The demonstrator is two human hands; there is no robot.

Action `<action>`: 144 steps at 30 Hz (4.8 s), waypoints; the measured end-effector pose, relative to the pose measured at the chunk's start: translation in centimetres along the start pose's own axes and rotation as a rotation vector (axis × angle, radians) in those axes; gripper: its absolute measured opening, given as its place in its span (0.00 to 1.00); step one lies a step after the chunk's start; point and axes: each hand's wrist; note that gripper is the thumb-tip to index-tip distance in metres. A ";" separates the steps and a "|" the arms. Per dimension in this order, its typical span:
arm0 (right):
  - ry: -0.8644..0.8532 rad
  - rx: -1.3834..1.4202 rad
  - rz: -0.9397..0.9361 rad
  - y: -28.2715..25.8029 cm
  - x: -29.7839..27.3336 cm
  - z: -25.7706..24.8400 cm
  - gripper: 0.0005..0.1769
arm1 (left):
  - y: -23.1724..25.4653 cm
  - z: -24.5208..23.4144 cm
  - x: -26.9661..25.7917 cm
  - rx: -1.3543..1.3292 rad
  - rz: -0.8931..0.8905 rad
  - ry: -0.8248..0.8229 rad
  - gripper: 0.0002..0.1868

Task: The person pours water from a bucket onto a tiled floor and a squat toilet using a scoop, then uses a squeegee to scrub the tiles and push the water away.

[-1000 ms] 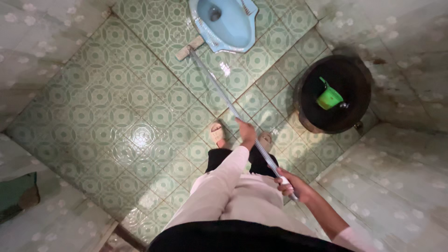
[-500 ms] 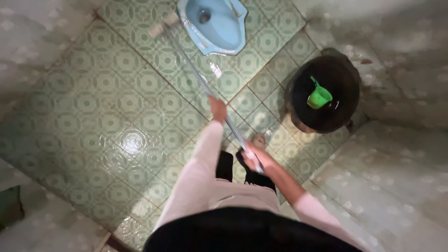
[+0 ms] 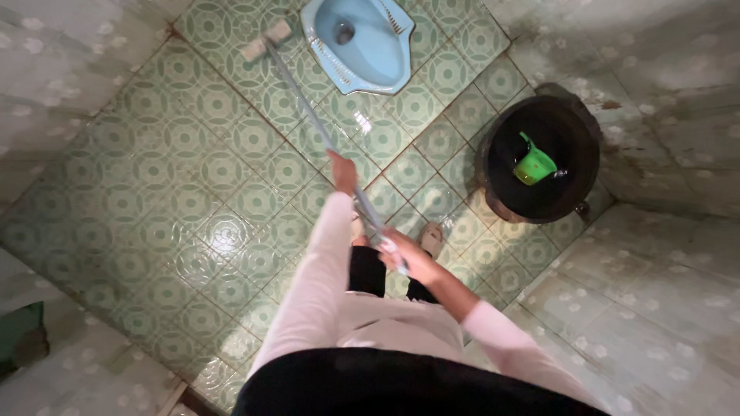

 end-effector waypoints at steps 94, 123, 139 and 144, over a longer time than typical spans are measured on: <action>0.457 -1.538 -0.519 -22.3 10.9 5.3 0.33 | -5.4 -8.2 18.3 -1.336 -0.469 0.156 0.29; 0.459 -1.581 -0.455 -29.1 -2.3 3.9 0.32 | 6.3 -10.0 21.0 -1.799 -0.607 0.182 0.52; 0.487 -1.527 -0.430 -22.6 13.9 6.2 0.33 | -7.7 -2.4 23.0 -1.651 -0.621 0.225 0.51; 0.258 -1.520 -0.647 -20.8 1.9 2.0 0.33 | 2.1 -5.1 15.0 -1.841 -0.474 0.452 0.58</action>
Point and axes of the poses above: each hand's wrist, its own x-axis towards the middle knuckle, its own z-axis out of the palm, y = z × x, and after that the axes turned 1 degree about y, right-handed
